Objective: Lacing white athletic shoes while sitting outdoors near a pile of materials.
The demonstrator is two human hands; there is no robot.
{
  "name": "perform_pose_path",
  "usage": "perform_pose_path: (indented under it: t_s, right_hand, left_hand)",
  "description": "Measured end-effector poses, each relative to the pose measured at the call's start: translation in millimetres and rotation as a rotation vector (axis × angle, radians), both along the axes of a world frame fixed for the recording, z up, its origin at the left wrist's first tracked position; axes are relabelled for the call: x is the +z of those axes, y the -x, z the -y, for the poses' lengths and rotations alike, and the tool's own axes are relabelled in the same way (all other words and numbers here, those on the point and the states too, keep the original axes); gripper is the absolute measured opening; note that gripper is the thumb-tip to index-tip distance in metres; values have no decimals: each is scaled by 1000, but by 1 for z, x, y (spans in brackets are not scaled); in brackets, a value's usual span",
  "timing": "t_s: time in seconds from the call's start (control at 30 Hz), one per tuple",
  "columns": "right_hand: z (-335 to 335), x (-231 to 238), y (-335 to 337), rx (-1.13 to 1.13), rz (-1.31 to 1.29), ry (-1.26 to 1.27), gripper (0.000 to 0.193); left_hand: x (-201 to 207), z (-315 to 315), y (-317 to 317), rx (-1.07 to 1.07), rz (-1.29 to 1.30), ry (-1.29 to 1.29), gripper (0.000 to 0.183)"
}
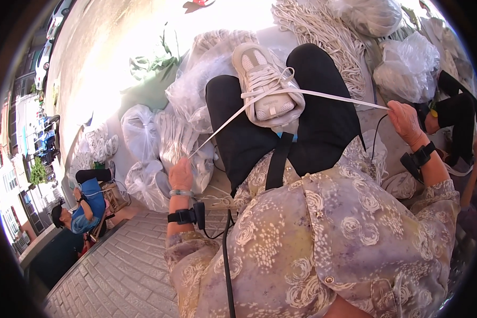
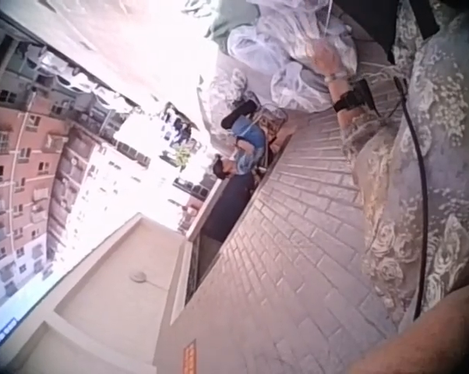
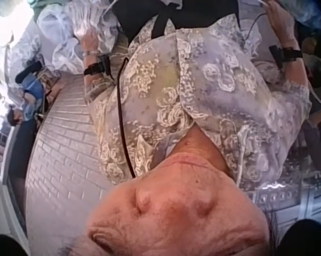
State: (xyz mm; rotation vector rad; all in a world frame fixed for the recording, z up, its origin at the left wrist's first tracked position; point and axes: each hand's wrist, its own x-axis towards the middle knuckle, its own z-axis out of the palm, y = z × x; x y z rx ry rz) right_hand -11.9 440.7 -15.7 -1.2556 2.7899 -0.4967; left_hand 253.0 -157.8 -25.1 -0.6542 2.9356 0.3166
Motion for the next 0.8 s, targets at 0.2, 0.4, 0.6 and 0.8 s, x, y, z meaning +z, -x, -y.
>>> perform_pose_path:
  t_s: [0.2, 0.4, 0.6, 0.8]
  right_hand:
    - [-16, -14, -8, -155, 154, 78, 10]
    - [56, 22, -20, -865, 1404, 531, 16]
    - [156, 45, -15, -583, 1730, 609, 11]
    - [197, 19, -2, -398, 1381, 558, 11]
  left_hand:
    - [16, -28, 20, -23, 421, -64, 27]
    - [52, -79, 76, 323, 650, -1006, 26]
    - [51, -113, 136, 310, 384, -1509, 18]
    - [48, -136, 181, 295, 192, -1529, 16]
